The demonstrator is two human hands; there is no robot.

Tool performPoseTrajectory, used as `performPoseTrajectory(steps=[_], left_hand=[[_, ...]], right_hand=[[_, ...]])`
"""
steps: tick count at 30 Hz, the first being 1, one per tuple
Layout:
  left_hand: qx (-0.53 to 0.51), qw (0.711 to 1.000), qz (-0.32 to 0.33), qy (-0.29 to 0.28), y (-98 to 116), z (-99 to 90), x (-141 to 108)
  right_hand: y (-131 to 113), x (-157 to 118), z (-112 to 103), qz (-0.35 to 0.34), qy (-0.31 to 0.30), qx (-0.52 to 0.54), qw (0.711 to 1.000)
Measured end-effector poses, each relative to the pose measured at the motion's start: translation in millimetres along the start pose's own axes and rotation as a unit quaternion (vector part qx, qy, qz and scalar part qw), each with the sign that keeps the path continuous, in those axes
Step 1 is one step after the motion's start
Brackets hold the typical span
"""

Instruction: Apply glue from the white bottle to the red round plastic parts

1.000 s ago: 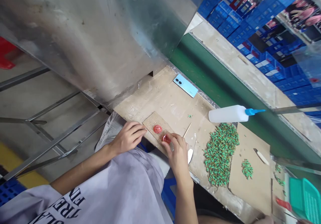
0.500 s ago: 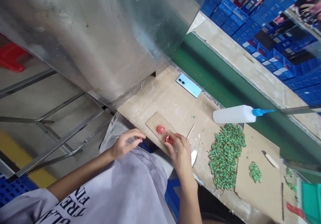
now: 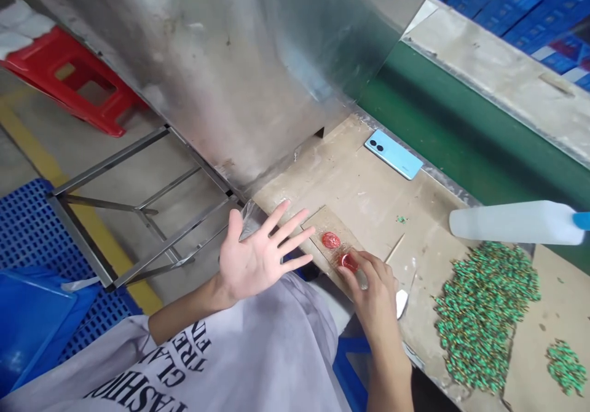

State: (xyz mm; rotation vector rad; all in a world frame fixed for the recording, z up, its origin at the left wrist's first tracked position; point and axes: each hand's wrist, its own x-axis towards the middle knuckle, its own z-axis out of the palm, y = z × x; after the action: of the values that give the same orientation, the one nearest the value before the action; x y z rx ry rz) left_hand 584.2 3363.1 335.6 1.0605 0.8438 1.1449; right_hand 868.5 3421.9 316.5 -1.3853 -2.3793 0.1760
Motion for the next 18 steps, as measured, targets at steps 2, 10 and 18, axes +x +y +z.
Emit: performPoseTrajectory(steps=[2, 10, 18], left_hand=[[0.073, 0.997, 0.027, -0.009, 2, 1.8, 0], [0.036, 0.999, 0.015, -0.029, 5, 6.6, 0], [-0.081, 0.997, 0.002, -0.012, -9, 2.8, 6]], right_hand=[[1, 0, 0, -0.005, 0.0, -0.004, 1.0], [2, 1, 2, -0.006, 0.002, 0.005, 1.0], [-3, 1, 0, 0.015, -0.001, 0.012, 1.0]])
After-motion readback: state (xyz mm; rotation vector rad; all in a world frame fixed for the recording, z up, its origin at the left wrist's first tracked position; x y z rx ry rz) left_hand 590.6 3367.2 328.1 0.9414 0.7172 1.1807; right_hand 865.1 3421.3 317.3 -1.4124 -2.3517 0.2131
